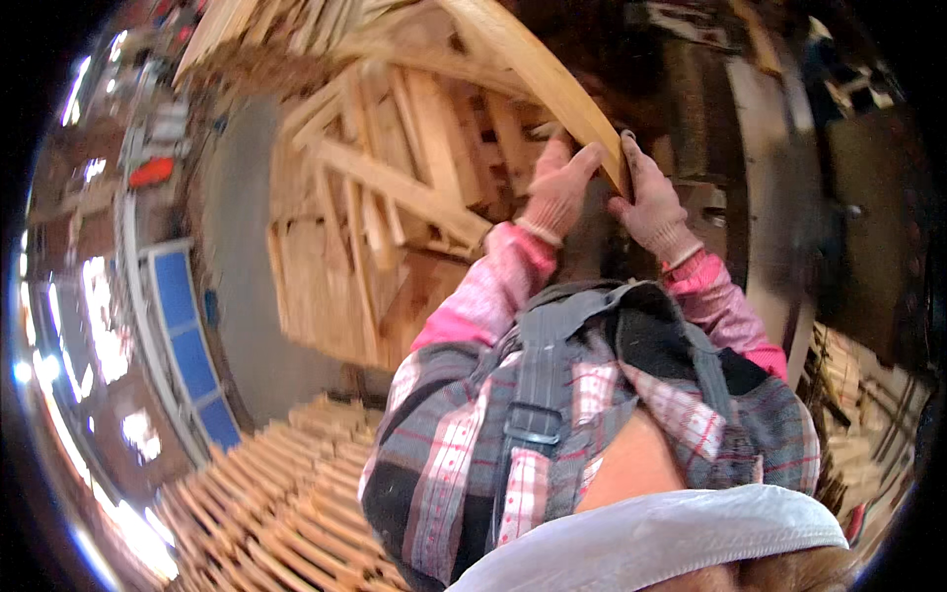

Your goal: The person picks up wooden planks from a pile on the floor and feeds them one by one into a woodworking machine. They handle the planks with both hands, guiding them through the machine and then placing the processed pieces onto a growing stack.

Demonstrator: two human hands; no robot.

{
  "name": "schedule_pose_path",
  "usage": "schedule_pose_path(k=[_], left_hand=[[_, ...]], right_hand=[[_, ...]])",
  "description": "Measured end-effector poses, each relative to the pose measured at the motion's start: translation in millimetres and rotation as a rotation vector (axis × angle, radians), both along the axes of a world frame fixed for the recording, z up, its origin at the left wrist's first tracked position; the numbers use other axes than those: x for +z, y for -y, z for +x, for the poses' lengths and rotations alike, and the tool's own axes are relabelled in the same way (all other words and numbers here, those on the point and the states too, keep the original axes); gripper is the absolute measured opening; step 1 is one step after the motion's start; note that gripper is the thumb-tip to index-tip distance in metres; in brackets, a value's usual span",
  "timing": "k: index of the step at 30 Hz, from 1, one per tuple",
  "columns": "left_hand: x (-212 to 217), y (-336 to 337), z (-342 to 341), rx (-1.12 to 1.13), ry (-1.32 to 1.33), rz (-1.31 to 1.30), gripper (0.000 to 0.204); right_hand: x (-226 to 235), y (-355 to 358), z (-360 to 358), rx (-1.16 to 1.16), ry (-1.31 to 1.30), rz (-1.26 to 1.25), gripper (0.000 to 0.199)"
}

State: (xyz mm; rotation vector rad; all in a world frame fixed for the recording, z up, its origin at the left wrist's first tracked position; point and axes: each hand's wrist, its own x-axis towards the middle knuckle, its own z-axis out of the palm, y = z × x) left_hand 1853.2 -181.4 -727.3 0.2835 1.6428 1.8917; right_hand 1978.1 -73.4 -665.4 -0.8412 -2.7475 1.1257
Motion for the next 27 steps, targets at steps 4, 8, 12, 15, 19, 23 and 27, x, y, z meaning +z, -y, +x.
schedule_pose_path(k=[4, 8, 12, 15, 19, 23, 27], left_hand=[[-12.0, 72.3, -99.7, 0.133, -0.976, -0.804, 0.071], [-65.6, 188.0, -202.7, 0.193, -0.571, -1.620, 0.081], [-91.2, 187.6, -196.7, 0.252, -0.197, -1.306, 0.088], [-113.7, 197.8, -204.3, 0.144, -0.154, -1.315, 0.080], [-105.9, 232.3, -228.0, 0.094, 0.109, -1.003, 0.053], [-62.5, 200.1, -167.1, 0.397, 0.505, 0.229, 0.024], [1.8, 131.2, -94.5, 0.235, 0.328, 0.245, 0.019]], right_hand=[[-3.9, -50.2, 82.6, -0.331, 0.026, 0.293, 0.082], [4.3, -84.1, 175.6, -0.533, 0.210, 0.458, 0.068], [-26.4, -115.3, 226.8, -0.609, 0.403, 0.712, 0.056], [-12.7, -164.1, 204.1, -0.498, 0.343, 0.959, 0.043], [0.1, -234.5, 108.9, -0.476, 0.547, 0.967, 0.038], [-36.1, -317.3, 97.9, -0.423, 0.318, 1.032, 0.043], [-3.3, -275.3, 9.8, -0.341, 0.408, 0.803, 0.047]])
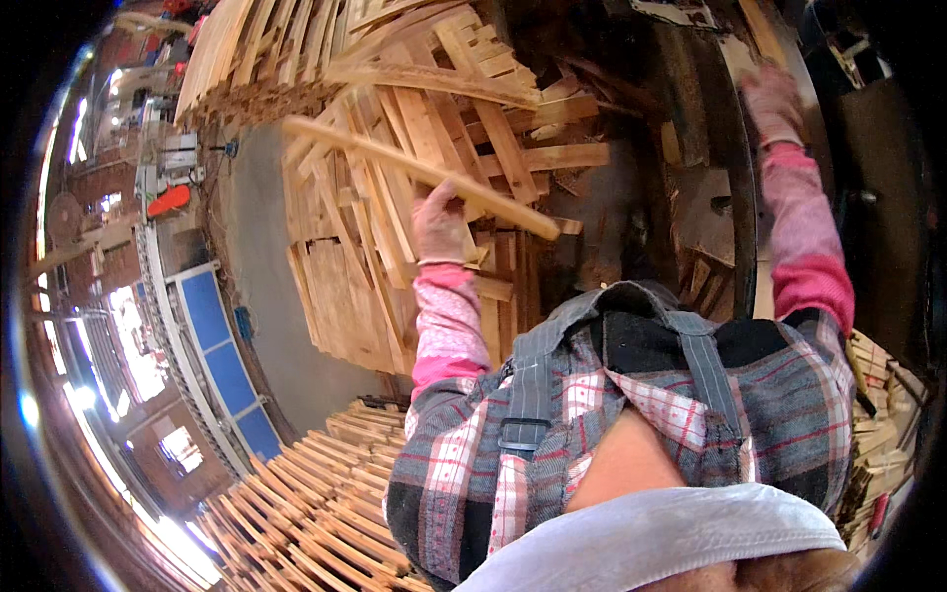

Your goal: The person picks up wooden planks from a pile on the floor and feeds them one by one into a woodworking machine. They handle the planks with both hands, guiding them through the machine and then placing the processed pieces onto a growing stack.

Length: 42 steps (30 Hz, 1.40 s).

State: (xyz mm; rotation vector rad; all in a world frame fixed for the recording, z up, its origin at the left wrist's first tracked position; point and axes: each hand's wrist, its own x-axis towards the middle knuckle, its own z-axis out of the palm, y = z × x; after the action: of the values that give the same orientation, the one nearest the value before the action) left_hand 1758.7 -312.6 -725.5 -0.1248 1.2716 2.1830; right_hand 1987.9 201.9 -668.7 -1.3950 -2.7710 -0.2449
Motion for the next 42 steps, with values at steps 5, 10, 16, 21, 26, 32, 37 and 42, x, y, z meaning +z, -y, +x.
schedule_pose_path(k=[5, 10, 16, 21, 26, 32, 37, 42], left_hand=[[35.9, -97.9, 50.0, -0.114, -0.076, 0.229, 0.050], [49.8, -158.8, 68.7, -0.425, -0.233, 0.194, 0.070], [-56.6, -76.4, -68.8, -0.246, -1.003, -1.515, 0.089], [-107.2, -25.1, -99.4, -0.323, -0.453, -1.831, 0.092], [-107.3, 10.8, -105.1, -0.548, -0.606, -1.823, 0.084], [-29.9, -3.3, -62.3, -0.292, -0.176, -1.286, 0.075], [-38.7, 28.5, -38.4, 0.029, 0.000, -0.347, 0.049], [2.6, -65.8, 3.6, -0.125, 0.018, 0.050, 0.048]], right_hand=[[30.2, 234.9, -42.8, 0.524, -0.533, -0.978, 0.083], [8.3, 252.0, 25.4, 0.330, -0.504, -0.818, 0.084], [15.5, 209.1, 165.9, -0.137, -0.270, -0.196, 0.076], [-1.5, 188.4, 211.8, -0.373, -0.030, -0.016, 0.065], [-24.3, 109.5, 185.0, -0.157, 0.135, 0.372, 0.043], [9.7, -0.9, 97.1, -0.091, 0.071, 0.164, 0.050], [10.1, 66.0, -5.0, 0.098, -0.336, -0.079, 0.058], [67.1, 247.8, -64.2, 0.508, -0.176, -0.922, 0.082]])
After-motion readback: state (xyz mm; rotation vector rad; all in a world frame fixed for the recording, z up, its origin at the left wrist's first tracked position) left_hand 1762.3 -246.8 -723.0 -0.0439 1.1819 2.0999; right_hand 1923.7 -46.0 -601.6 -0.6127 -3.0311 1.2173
